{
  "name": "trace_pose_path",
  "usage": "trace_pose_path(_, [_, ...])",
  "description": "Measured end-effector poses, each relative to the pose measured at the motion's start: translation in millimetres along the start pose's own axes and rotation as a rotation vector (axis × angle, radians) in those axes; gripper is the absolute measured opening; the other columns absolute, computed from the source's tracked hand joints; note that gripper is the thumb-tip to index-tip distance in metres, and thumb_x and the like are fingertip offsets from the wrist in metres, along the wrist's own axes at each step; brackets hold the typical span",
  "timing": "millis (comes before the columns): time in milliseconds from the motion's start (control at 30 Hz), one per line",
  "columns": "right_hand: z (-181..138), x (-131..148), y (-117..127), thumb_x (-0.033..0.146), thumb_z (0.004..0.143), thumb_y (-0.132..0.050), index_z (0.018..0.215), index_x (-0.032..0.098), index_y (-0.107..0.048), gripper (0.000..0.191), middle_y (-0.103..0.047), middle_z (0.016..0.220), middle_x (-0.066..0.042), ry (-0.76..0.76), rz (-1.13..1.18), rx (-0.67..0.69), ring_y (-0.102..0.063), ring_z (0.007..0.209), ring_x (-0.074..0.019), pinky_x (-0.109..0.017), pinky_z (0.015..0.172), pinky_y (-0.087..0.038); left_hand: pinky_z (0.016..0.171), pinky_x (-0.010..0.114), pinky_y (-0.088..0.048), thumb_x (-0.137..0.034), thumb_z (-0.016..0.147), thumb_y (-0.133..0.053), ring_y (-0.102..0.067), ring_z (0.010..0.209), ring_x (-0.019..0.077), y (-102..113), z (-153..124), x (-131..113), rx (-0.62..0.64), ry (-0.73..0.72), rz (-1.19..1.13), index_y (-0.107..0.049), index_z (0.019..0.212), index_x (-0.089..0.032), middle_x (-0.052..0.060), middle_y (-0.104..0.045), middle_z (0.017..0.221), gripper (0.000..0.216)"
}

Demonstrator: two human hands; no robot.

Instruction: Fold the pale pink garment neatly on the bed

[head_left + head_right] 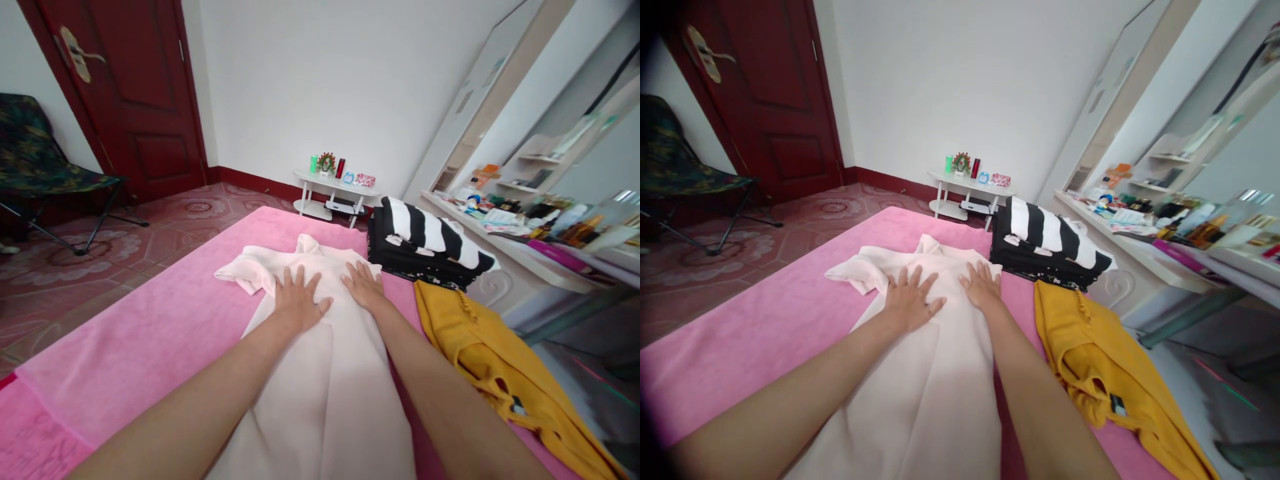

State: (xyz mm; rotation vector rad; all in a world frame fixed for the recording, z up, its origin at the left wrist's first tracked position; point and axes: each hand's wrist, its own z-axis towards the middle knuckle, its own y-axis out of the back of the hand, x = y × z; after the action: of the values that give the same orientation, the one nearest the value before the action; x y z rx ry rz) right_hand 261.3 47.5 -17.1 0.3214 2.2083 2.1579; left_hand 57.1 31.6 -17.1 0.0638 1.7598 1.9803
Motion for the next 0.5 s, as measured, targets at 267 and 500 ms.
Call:
trace_pose_path(267, [5.4,-3.3,0.2,0.062,0.09,-0.012,0.148,0.029,-0.013,0.067,-0.003,0.157,-0.004,-0.033,-0.023,0.033,0.0,0.142,-0.0246,-0.056,0.11,-0.006,0.104,0.064,-0.003,-0.075,0.079,-0.025,-0.011,0.138,0.0427,-3.7,-1.5,3.1,0.006,-0.043,0.049,-0.032,0.143,-0.031,0.012,-0.023,0.152,0.079])
trace_pose_path(500, [-61.9,-3.8,6.9,0.057,0.092,-0.012,0.148,0.032,-0.015,0.061,-0.003,0.156,-0.002,0.013,0.086,0.094,-0.002,0.143,-0.0239,-0.052,0.111,-0.011,0.106,0.058,-0.008,-0.069,0.085,-0.024,-0.016,0.138,0.0399,3.6,-12.5,3.5,0.019,-0.12,0.098,-0.03,0.145,-0.025,0.014,-0.022,0.152,0.075])
